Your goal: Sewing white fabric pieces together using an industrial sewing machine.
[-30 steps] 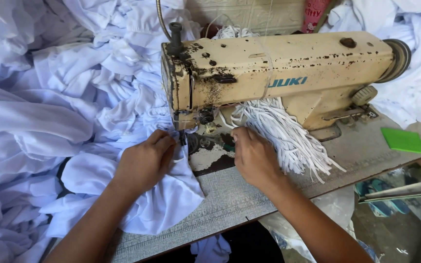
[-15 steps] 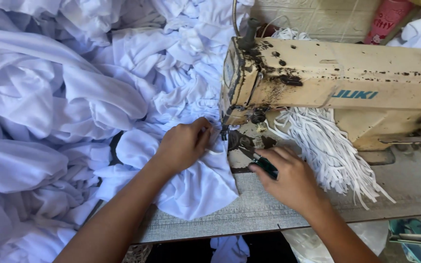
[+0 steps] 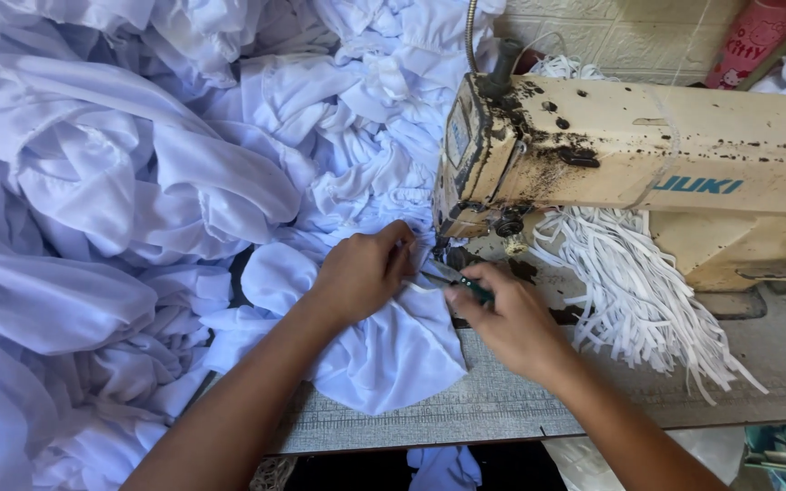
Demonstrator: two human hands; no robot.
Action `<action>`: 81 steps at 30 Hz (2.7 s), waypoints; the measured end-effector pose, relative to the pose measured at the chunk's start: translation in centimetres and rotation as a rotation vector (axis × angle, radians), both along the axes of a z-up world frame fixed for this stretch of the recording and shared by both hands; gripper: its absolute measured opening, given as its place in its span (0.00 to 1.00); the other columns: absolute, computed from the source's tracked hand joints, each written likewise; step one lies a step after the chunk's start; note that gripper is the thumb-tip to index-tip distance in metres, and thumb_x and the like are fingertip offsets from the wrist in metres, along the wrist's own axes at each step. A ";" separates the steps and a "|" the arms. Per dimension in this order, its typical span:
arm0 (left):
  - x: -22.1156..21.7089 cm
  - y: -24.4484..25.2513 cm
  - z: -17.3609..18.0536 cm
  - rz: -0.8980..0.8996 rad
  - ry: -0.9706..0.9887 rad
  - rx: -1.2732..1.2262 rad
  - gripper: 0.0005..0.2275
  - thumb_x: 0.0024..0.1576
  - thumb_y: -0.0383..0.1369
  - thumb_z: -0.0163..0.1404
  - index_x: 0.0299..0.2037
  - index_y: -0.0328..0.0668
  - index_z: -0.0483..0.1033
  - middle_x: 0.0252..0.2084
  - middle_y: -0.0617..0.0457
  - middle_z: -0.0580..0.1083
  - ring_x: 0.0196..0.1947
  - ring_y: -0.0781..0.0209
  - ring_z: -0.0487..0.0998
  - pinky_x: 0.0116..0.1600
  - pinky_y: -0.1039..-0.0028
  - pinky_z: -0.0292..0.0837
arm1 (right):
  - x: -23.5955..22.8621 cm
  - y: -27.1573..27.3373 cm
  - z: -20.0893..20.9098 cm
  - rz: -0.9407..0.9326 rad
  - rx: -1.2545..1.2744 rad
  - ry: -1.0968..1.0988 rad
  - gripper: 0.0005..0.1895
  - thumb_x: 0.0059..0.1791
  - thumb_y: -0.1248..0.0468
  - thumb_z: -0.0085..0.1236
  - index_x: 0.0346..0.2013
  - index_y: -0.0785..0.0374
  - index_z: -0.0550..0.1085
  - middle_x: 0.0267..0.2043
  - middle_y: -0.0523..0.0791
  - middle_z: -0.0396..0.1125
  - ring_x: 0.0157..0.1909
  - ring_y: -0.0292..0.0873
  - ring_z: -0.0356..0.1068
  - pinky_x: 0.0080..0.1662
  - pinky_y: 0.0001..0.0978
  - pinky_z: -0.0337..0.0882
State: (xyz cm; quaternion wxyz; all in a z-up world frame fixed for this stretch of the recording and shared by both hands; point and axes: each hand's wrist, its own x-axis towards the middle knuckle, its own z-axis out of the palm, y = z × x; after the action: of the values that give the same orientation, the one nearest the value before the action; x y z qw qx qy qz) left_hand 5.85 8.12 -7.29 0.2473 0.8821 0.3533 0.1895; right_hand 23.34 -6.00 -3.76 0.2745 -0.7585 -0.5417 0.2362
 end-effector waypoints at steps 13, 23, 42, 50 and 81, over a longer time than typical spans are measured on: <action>-0.3 -0.3 1.3 -0.041 -0.031 -0.101 0.06 0.63 0.30 0.42 0.47 0.46 0.71 0.29 0.42 0.82 0.34 0.36 0.84 0.41 0.55 0.79 | -1.2 2.1 -1.6 0.057 -0.164 -0.156 0.22 0.58 0.51 0.38 0.56 0.65 0.65 0.39 0.57 0.75 0.42 0.55 0.79 0.36 0.44 0.80; -0.4 -0.4 1.2 -0.055 -0.007 -0.078 0.06 0.64 0.32 0.42 0.47 0.46 0.71 0.29 0.40 0.81 0.34 0.34 0.84 0.41 0.52 0.79 | -1.3 2.7 -1.9 0.105 -0.138 -0.221 0.23 0.59 0.55 0.33 0.56 0.72 0.65 0.32 0.59 0.75 0.34 0.55 0.79 0.26 0.43 0.78; 0.1 -1.5 1.1 -0.084 0.113 0.115 0.10 0.57 0.35 0.52 0.45 0.49 0.83 0.38 0.47 0.82 0.37 0.40 0.84 0.43 0.56 0.80 | -1.0 -1.5 1.4 -0.031 -0.213 -0.090 0.22 0.57 0.54 0.39 0.59 0.65 0.66 0.37 0.58 0.75 0.38 0.56 0.80 0.33 0.45 0.78; -0.1 -0.4 0.1 -0.037 0.017 0.040 0.08 0.58 0.32 0.49 0.43 0.45 0.81 0.33 0.47 0.81 0.35 0.41 0.84 0.41 0.57 0.81 | -0.8 -1.0 0.5 0.053 -0.208 -0.127 0.20 0.57 0.55 0.40 0.59 0.63 0.66 0.36 0.57 0.75 0.37 0.53 0.80 0.32 0.42 0.78; -4.2 -2.0 7.1 -0.414 0.148 -0.349 0.08 0.47 0.40 0.63 0.25 0.48 0.81 0.27 0.56 0.82 0.28 0.62 0.82 0.35 0.72 0.75 | 6.0 -3.1 -3.5 0.007 0.215 -0.687 0.23 0.53 0.51 0.50 0.59 0.57 0.71 0.60 0.52 0.66 0.65 0.61 0.61 0.65 0.63 0.58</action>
State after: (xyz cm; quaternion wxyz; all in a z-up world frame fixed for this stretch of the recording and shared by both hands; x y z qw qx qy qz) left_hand 1.66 6.15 -0.20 0.4026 0.8909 0.2100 0.0061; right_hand 29.35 -9.12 -7.24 0.1536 -0.7585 -0.6269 -0.0900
